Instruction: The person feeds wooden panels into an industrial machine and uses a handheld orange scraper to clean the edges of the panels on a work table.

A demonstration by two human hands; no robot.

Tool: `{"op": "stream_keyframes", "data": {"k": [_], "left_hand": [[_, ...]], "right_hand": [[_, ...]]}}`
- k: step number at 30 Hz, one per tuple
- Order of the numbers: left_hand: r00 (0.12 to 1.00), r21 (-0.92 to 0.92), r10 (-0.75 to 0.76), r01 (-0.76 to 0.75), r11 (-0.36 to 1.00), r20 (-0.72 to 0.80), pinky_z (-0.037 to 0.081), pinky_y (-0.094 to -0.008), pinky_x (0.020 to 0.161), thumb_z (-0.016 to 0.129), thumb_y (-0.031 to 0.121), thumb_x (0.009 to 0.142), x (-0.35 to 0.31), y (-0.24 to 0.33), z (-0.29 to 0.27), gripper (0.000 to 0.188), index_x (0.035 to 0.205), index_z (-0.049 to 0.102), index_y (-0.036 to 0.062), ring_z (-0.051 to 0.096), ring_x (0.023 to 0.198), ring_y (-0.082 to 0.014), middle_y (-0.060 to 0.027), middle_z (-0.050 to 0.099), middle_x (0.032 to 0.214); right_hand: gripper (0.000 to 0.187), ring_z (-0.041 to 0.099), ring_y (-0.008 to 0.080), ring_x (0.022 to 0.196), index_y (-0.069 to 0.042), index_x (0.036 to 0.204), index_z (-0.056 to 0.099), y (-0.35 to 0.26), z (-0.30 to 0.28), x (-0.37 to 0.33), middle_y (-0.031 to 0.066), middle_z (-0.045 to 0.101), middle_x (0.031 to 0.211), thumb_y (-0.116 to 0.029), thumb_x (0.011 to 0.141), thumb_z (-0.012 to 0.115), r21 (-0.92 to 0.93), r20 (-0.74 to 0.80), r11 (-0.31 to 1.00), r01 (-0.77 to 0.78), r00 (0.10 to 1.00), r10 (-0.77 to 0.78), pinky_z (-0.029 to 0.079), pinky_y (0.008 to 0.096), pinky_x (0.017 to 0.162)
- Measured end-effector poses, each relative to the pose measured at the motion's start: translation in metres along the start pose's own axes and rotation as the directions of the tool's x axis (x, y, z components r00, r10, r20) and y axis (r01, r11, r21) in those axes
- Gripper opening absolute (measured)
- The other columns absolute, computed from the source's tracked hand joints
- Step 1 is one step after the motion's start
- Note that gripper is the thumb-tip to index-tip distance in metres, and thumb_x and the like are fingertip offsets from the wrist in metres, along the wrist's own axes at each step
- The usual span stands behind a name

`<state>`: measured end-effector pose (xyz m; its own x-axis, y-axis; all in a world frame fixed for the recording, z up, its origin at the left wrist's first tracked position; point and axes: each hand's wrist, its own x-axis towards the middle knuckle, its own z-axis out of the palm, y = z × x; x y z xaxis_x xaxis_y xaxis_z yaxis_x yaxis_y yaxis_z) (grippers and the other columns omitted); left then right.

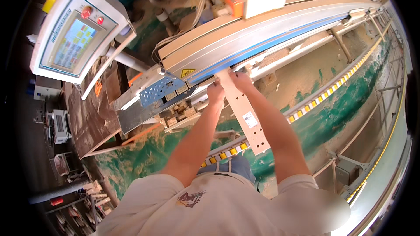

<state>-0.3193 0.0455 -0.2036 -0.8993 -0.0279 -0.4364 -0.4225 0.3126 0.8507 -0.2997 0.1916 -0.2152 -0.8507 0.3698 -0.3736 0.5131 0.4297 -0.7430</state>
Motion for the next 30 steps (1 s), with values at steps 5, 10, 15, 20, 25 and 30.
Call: {"op": "stream_keyframes", "data": {"k": [5, 10, 15, 20, 25, 30], "left_hand": [[0.945, -0.125, -0.214, 0.25, 0.96, 0.245, 0.054, -0.043, 0.075, 0.062, 0.037, 0.104, 0.028, 0.032, 0.023, 0.033, 0.106, 0.062, 0.004, 0.063, 0.083, -0.0213, -0.008, 0.066, 0.096], [0.785, -0.161, -0.023, 0.156, 0.975, 0.62, 0.051, -0.0351, 0.069, 0.061, 0.042, 0.103, -0.044, -0.005, -0.001, 0.034, 0.094, 0.06, 0.0092, 0.055, 0.07, -0.0168, -0.0025, 0.058, 0.085], [0.428, -0.005, -0.059, 0.147, 0.989, 0.902, 0.05, -0.035, 0.068, 0.061, 0.03, 0.107, -0.189, -0.076, -0.095, 0.027, 0.089, 0.056, 0.0098, 0.054, 0.066, -0.0151, -0.0024, 0.054, 0.073], [0.301, 0.373, -0.336, -0.073, 0.925, 0.893, 0.054, -0.0285, 0.071, 0.071, 0.019, 0.1, -0.23, -0.197, -0.161, 0.037, 0.13, 0.058, 0.0014, 0.072, 0.082, -0.0175, -0.0089, 0.073, 0.094], [0.252, 0.404, -0.316, -0.549, 0.732, 0.915, 0.055, -0.0327, 0.077, 0.08, 0.016, 0.091, -0.209, -0.291, -0.177, 0.051, 0.134, 0.06, -0.003, 0.072, 0.089, -0.0208, -0.0121, 0.074, 0.104], [0.045, 0.035, 0.006, -0.843, 0.537, 0.999, 0.056, -0.0382, 0.087, 0.085, 0.025, 0.085, -0.301, -0.307, -0.175, 0.054, 0.128, 0.067, -0.0011, 0.069, 0.111, -0.0248, -0.0201, 0.067, 0.131]], "right_hand": [[0.053, 0.07, 0.0419, 0.102, -0.005, 0.123, 0.067, -0.012, -0.083, -0.063, 0.0206, 0.074, 0.109, -0.053, 0.1, 0.056, 0.004, -0.396, 0.995, 0.097, 0.914, -0.087, 0.054, 0.0478, 0.09], [0.024, 0.071, 0.027, 0.081, -0.001, 0.112, 0.068, 0.117, -0.132, -0.287, 0.0165, 0.072, 0.088, -0.022, 0.103, 0.061, 0.084, -0.761, 0.978, 0.193, 0.646, -0.062, 0.055, 0.0366, 0.076], [0.038, 0.07, 0.0169, 0.073, 0.001, 0.095, 0.073, 0.305, -0.052, -0.555, 0.0089, 0.072, 0.073, -0.036, 0.099, 0.064, 0.569, -0.659, 0.741, -0.357, 0.342, 0.67, 0.053, 0.0339, 0.071], [0.03, 0.069, 0.0164, 0.063, 0.002, 0.096, 0.075, 0.367, 0.136, -0.758, 0.0085, 0.073, 0.069, -0.028, 0.094, 0.071, 0.759, -0.596, 0.53, -0.378, -0.077, 0.799, 0.054, 0.0332, 0.059], [0.046, 0.071, 0.0195, 0.073, 0.001, 0.133, 0.063, 0.321, 0.252, -0.849, 0.0172, 0.077, 0.1, -0.014, 0.09, 0.072, 0.893, -0.268, 0.263, -0.364, 0.037, 0.963, 0.057, 0.0362, 0.064], [0.035, 0.07, 0.019, 0.071, 0.001, 0.119, 0.073, 0.278, 0.309, -0.914, 0.016, 0.078, 0.094, -0.017, 0.089, 0.072, 0.913, -0.407, 0.407, -0.035, -0.143, 0.902, 0.057, 0.0359, 0.068]]}}
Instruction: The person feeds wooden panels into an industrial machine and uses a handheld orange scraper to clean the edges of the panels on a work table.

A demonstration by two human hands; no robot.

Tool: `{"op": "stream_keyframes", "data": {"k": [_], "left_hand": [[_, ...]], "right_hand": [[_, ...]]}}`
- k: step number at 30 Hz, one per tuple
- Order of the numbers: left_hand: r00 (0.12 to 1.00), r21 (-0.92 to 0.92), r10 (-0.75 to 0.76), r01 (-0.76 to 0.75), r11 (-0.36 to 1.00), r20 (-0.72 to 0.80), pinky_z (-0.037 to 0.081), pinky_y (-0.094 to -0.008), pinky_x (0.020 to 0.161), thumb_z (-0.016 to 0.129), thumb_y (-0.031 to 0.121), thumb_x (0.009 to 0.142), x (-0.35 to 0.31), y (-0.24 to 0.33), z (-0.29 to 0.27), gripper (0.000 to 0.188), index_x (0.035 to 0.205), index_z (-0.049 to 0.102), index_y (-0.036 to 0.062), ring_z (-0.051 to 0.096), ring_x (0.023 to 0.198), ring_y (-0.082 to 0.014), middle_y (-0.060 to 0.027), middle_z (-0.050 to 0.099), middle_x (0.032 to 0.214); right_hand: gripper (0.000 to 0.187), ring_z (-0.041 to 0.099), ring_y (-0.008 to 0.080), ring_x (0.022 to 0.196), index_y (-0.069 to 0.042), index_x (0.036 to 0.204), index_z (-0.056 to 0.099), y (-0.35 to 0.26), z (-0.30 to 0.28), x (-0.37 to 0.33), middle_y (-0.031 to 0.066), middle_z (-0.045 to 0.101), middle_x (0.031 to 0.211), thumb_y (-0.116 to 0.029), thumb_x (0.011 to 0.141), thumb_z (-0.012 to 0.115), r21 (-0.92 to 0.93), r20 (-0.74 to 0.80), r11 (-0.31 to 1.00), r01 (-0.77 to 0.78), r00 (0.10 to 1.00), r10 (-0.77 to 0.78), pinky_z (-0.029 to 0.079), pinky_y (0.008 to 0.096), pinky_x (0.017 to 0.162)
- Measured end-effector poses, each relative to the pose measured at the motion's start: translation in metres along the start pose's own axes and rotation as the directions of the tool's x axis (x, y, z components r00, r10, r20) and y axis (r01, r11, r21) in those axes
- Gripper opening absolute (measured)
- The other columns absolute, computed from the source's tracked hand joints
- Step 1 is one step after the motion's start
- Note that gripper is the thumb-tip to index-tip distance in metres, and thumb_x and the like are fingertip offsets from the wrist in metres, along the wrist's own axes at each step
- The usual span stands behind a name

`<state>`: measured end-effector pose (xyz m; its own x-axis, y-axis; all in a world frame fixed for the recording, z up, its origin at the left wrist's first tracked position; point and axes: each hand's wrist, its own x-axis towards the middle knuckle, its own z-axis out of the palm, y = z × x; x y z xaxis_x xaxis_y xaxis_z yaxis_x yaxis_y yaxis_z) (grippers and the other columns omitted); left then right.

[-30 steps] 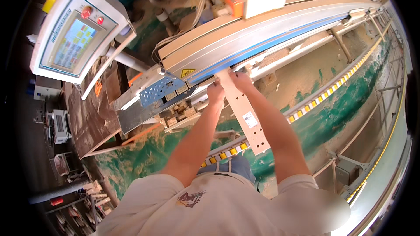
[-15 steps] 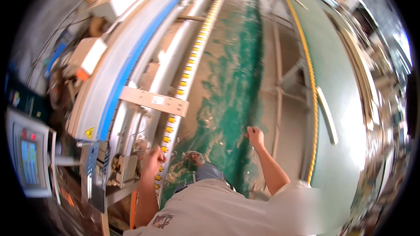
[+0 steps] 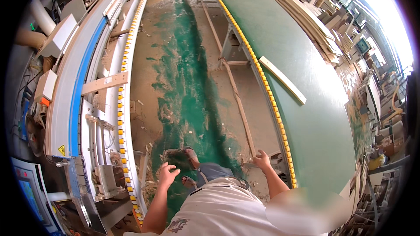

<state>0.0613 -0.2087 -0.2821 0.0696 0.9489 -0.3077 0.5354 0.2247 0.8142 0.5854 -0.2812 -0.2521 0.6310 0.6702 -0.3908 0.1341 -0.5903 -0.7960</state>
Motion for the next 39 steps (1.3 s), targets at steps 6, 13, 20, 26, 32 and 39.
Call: {"op": "stream_keyframes", "data": {"k": [6, 13, 20, 26, 32, 39], "left_hand": [[0.988, 0.01, -0.114, 0.114, 0.993, 0.103, 0.054, -0.0382, 0.086, 0.083, 0.028, 0.086, 0.02, 0.123, 0.068, 0.048, 0.125, 0.069, 0.0032, 0.073, 0.096, -0.0218, -0.0107, 0.077, 0.102], [0.934, 0.087, 0.093, -0.13, 0.988, 0.345, 0.055, -0.0319, 0.072, 0.078, 0.027, 0.092, 0.101, 0.29, 0.196, 0.027, 0.102, 0.074, 0.002, 0.071, 0.072, -0.0145, -0.0059, 0.075, 0.079], [0.704, 0.161, 0.653, -0.705, 0.691, 0.28, 0.053, -0.0412, 0.095, 0.075, 0.017, 0.087, 0.188, 0.464, 0.37, 0.027, 0.112, 0.071, 0.0079, 0.065, 0.111, -0.0319, -0.0115, 0.07, 0.117], [0.531, 0.362, 0.704, -0.845, 0.394, 0.473, 0.047, -0.0429, 0.109, 0.072, 0.003, 0.083, 0.241, 0.524, 0.488, 0.05, 0.132, 0.063, 0.0067, 0.051, 0.134, -0.0322, -0.0104, 0.058, 0.143], [0.267, 0.202, 0.595, -0.964, 0.175, 0.758, 0.048, -0.044, 0.099, 0.076, 0.009, 0.075, 0.248, 0.519, 0.508, 0.055, 0.128, 0.063, 0.0112, 0.059, 0.115, -0.0309, -0.0089, 0.064, 0.122], [0.404, -0.135, 0.75, -0.83, 0.542, 0.524, 0.043, -0.0453, 0.112, 0.083, 0.016, 0.074, 0.143, 0.533, 0.355, 0.086, 0.152, 0.046, 0.0093, 0.052, 0.127, -0.0356, -0.0162, 0.059, 0.131]], "right_hand": [[0.044, 0.074, 0.0203, 0.08, 0.005, 0.135, 0.059, -0.028, -0.066, 0.056, 0.014, 0.076, 0.106, -0.013, 0.096, 0.068, 0.126, 0.17, 0.99, -0.055, 0.985, 0.033, 0.058, 0.0315, 0.07], [0.031, 0.075, 0.0214, 0.088, 0.003, 0.127, 0.064, -0.084, -0.144, 0.088, 0.0135, 0.075, 0.105, -0.017, 0.103, 0.064, 0.508, 0.259, 0.86, -0.046, 0.96, -0.102, 0.06, 0.0332, 0.079], [0.027, 0.074, 0.022, 0.082, 0.0, 0.121, 0.066, -0.032, -0.252, 0.128, 0.0116, 0.074, 0.096, -0.017, 0.101, 0.065, 0.689, 0.025, 0.72, -0.086, 0.995, 0.095, 0.061, 0.0347, 0.075], [0.028, 0.073, 0.0225, 0.078, -0.001, 0.122, 0.065, 0.024, -0.283, 0.114, 0.0111, 0.074, 0.093, -0.019, 0.101, 0.065, 0.811, -0.061, 0.576, -0.107, 0.962, 0.264, 0.06, 0.0352, 0.071], [0.036, 0.073, 0.0267, 0.091, -0.003, 0.128, 0.061, 0.042, -0.267, 0.099, 0.0126, 0.074, 0.101, -0.027, 0.101, 0.066, 0.846, 0.078, 0.489, -0.215, 0.955, 0.286, 0.06, 0.0389, 0.079], [0.048, 0.07, 0.0249, 0.111, -0.003, 0.126, 0.063, 0.007, -0.27, 0.149, 0.0111, 0.073, 0.119, -0.041, 0.098, 0.071, 0.987, 0.072, -0.16, -0.009, 0.918, 0.391, 0.06, 0.0417, 0.089]]}}
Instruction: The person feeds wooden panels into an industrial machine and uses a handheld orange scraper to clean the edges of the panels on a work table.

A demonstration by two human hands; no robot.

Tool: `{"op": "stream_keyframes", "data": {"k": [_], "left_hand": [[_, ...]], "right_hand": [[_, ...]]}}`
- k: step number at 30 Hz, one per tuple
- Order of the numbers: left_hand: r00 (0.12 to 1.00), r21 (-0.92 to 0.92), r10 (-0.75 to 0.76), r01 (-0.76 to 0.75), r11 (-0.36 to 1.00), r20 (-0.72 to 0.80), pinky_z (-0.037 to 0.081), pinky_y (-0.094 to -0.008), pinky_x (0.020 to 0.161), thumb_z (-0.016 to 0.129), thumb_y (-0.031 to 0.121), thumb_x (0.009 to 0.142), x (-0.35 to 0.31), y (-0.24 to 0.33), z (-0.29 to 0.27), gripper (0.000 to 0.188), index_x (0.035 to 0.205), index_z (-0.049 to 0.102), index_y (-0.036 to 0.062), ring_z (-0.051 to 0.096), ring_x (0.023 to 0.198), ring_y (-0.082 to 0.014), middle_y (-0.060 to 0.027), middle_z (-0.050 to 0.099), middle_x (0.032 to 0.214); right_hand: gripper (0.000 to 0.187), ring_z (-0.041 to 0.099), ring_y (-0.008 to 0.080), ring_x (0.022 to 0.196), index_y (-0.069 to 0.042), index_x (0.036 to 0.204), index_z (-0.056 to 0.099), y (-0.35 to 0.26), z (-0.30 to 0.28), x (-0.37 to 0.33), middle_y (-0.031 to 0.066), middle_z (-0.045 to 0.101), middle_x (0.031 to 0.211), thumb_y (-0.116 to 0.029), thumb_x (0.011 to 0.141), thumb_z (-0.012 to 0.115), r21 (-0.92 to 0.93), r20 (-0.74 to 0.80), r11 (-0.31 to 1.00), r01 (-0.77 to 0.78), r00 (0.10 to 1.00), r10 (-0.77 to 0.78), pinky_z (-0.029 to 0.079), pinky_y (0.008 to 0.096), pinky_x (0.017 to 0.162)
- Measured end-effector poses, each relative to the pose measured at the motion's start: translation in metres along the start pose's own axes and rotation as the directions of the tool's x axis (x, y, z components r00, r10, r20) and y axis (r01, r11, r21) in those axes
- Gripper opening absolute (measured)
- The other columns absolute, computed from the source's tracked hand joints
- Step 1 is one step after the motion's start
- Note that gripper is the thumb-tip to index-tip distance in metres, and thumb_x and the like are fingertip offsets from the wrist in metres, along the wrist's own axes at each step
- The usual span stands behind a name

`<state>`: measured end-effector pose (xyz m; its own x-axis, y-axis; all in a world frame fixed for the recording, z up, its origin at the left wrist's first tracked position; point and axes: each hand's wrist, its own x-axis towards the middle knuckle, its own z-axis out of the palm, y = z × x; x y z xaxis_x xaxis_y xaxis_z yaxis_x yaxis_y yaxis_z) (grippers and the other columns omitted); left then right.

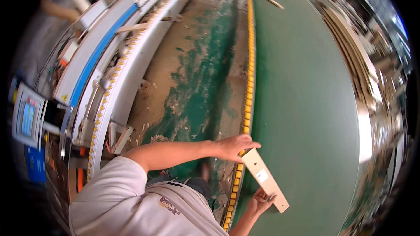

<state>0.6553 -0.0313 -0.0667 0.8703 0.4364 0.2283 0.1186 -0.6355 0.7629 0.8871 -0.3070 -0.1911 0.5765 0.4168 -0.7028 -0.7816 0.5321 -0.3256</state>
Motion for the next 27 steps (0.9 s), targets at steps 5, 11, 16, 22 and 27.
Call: {"op": "stream_keyframes", "data": {"k": [5, 11, 16, 22, 27], "left_hand": [[0.914, 0.33, -0.118, 0.258, 0.908, -0.389, 0.041, -0.0467, 0.115, 0.086, 0.027, 0.075, -0.202, -0.006, -0.048, 0.078, 0.145, 0.054, 0.0117, 0.053, 0.13, -0.0302, -0.0061, 0.062, 0.137], [0.493, 0.298, -0.643, 0.869, 0.395, -0.587, 0.043, -0.0475, 0.106, 0.082, 0.046, 0.081, -0.474, 0.008, 0.005, 0.074, 0.142, 0.057, 0.0103, 0.061, 0.118, -0.0294, -0.0119, 0.067, 0.128], [0.155, -0.438, -0.798, 0.767, 0.469, -0.582, 0.052, -0.0532, 0.086, 0.073, 0.056, 0.09, -0.629, 0.021, -0.008, 0.069, 0.13, 0.062, 0.001, 0.069, 0.095, -0.0414, -0.0233, 0.071, 0.097], [-0.538, -0.736, -0.638, -0.046, 0.675, -0.552, 0.055, -0.0427, 0.088, 0.058, 0.053, 0.102, -0.826, 0.033, -0.095, 0.061, 0.124, 0.064, -0.0032, 0.072, 0.096, -0.0313, -0.0184, 0.074, 0.109], [-0.768, -0.812, -0.506, 0.031, 0.583, -0.393, 0.053, -0.038, 0.058, 0.056, 0.04, 0.106, -0.944, -0.003, -0.152, 0.044, 0.107, 0.067, -0.0021, 0.066, 0.065, -0.0214, -0.0107, 0.067, 0.078]], "right_hand": [[0.035, 0.068, 0.0222, 0.097, -0.008, 0.124, 0.064, 0.089, 0.054, 0.032, 0.0094, 0.073, 0.112, -0.038, 0.108, 0.056, -0.417, 0.547, 0.904, -0.088, 0.77, 0.328, 0.056, 0.036, 0.077], [0.036, 0.059, 0.0157, 0.096, -0.004, 0.118, 0.059, 0.385, 0.14, -0.195, 0.0047, 0.063, 0.106, -0.038, 0.106, 0.063, -0.675, 0.733, 0.575, 0.462, 0.509, 0.452, 0.05, 0.0346, 0.085], [0.042, 0.059, 0.0132, 0.09, -0.001, 0.126, 0.06, 0.6, 0.07, -0.355, 0.002, 0.064, 0.1, -0.039, 0.108, 0.057, -0.671, 0.534, 0.427, 0.606, -0.004, 0.845, 0.049, 0.0293, 0.077], [0.059, 0.063, 0.0158, 0.098, 0.003, 0.128, 0.068, 0.789, -0.097, -0.51, 0.0105, 0.071, 0.111, -0.05, 0.108, 0.049, -0.267, -0.163, 0.042, 0.963, -0.088, 0.983, 0.051, 0.0367, 0.084], [0.068, 0.067, 0.0324, 0.094, 0.008, 0.121, 0.068, 0.898, -0.178, -0.58, 0.0227, 0.072, 0.103, -0.055, 0.107, 0.045, -0.209, -0.1, 0.104, 0.972, -0.127, 0.987, 0.05, 0.044, 0.085]]}}
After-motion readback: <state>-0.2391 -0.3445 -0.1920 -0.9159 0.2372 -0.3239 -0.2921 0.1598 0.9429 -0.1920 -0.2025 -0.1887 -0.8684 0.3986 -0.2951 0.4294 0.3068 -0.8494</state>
